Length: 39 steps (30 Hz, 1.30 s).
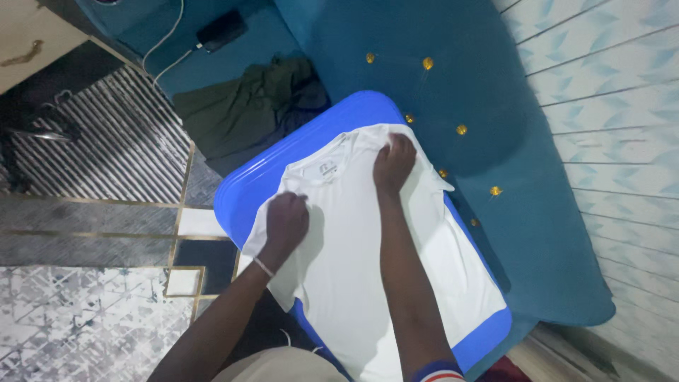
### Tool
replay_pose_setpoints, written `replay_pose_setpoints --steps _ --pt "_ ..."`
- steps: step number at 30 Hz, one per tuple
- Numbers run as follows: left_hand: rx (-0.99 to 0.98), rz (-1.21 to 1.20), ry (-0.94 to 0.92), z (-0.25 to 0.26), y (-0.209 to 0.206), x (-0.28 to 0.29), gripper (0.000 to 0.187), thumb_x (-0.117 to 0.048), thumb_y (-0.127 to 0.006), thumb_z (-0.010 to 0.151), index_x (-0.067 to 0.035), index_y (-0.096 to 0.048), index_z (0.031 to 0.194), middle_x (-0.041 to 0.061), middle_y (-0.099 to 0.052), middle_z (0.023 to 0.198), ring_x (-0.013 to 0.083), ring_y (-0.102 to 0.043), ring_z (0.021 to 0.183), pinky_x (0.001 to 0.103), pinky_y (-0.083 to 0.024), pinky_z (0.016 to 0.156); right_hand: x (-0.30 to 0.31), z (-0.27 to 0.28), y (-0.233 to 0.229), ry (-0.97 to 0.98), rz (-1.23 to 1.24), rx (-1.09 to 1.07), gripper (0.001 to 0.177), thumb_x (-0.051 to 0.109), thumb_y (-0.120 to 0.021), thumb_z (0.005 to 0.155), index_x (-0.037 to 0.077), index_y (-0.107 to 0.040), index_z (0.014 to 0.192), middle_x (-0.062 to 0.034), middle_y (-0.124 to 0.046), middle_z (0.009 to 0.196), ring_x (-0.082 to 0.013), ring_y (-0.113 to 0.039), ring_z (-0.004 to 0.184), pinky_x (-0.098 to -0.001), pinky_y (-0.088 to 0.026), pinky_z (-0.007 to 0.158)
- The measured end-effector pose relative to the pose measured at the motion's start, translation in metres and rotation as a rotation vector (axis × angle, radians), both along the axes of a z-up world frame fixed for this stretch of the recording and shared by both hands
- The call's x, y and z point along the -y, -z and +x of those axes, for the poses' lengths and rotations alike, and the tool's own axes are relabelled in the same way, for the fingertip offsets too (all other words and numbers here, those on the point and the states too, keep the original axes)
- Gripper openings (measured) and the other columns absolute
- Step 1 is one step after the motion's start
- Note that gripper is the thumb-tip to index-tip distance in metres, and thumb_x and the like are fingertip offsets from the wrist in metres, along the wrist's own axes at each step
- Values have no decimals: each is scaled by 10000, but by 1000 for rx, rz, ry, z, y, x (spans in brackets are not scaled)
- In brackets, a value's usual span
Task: The person takes a white t-shirt from a suitcase, spreads it flat on a small blue table, and folds the sleeves and body into a compact square.
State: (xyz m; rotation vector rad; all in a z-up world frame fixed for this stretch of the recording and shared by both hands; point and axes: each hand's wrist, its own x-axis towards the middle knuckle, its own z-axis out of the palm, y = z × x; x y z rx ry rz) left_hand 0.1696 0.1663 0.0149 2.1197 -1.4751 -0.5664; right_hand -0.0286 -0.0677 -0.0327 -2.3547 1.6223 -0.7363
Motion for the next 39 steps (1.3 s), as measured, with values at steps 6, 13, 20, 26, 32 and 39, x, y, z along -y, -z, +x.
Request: replay_pose_setpoints --steps 6,13,20,26,32,39 --pt "251 -42 72 -16 1 -35 640 -319 -655 914 -27 -521 1467 286 -407 1512 450 -336 1440 638 -231 1166 22 -24 1 88 61 -319 561 406 -555 1030 80 -487 1482 -190 -555 1478 -384 -512 1354 -567 -346 1084" --pt "210 24 84 -8 0 -22 636 -341 -654 900 -75 -510 1459 257 -392 1552 435 -298 1480 603 -207 1202 21 -35 5 139 71 -377 611 485 -548 1064 95 -467 1527 -183 -433 1573 -386 -413 1435 -592 -306 1155" --pt "264 -3 232 2 9 -8 544 -262 -587 953 -98 -540 1470 204 -428 1588 351 -320 1526 567 -211 1241 -22 3 -10 15 60 -460 628 450 -602 976 148 -472 1511 -140 -367 1596 -384 -353 1469 -626 -257 1124" --pt "262 -51 242 10 4 2 571 -287 -594 922 -85 -541 1453 247 -413 1557 407 -337 1471 600 -215 1188 -26 -20 -12 -68 -13 -168 530 303 -551 1078 59 -473 1542 -167 -386 1652 -356 -368 1539 -549 -283 1233" --pt "184 -93 440 -10 7 -50 481 -163 -581 933 -137 -578 1413 118 -473 1545 335 -414 1493 591 -255 1258 -175 -81 -14 156 -10 -96 483 265 -533 1074 8 -494 1482 -232 -424 1600 -397 -393 1487 -536 -298 1209" --pt "275 29 528 -42 -13 -94 528 -303 -545 963 -103 -514 1450 194 -411 1560 357 -361 1464 615 -239 1180 -303 -207 -22 471 19 -288 537 317 -484 1088 -45 -487 1485 -273 -454 1551 -433 -397 1472 -568 -293 1200"
